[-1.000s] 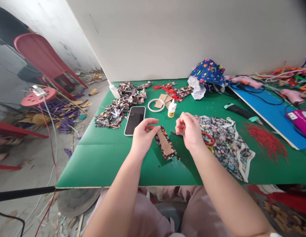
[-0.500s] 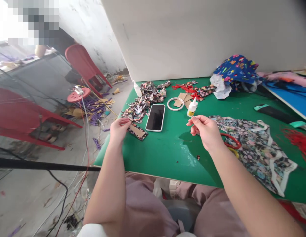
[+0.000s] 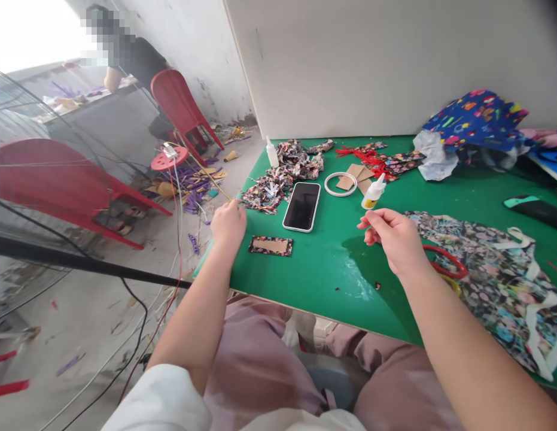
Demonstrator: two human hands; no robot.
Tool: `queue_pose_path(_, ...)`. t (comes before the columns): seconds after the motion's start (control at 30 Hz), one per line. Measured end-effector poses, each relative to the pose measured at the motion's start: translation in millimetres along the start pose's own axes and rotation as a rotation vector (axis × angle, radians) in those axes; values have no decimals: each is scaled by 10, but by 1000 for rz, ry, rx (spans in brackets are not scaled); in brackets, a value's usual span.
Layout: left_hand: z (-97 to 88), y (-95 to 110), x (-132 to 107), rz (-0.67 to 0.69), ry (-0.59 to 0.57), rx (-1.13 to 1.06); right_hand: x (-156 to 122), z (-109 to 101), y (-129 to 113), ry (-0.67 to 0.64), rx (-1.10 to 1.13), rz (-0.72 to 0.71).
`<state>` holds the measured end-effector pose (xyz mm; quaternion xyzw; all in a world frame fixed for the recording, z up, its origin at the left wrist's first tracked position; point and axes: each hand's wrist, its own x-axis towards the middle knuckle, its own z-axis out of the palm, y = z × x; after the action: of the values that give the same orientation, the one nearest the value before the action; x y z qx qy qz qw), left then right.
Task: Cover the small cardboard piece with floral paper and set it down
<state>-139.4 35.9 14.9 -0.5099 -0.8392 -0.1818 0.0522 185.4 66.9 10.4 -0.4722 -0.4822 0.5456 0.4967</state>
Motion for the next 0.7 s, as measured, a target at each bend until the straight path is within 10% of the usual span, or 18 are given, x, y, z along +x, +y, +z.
queue_pose_path(0.7, -72, 189, -165, 83, 18, 43, 9, 5, 11, -5, 21, -30)
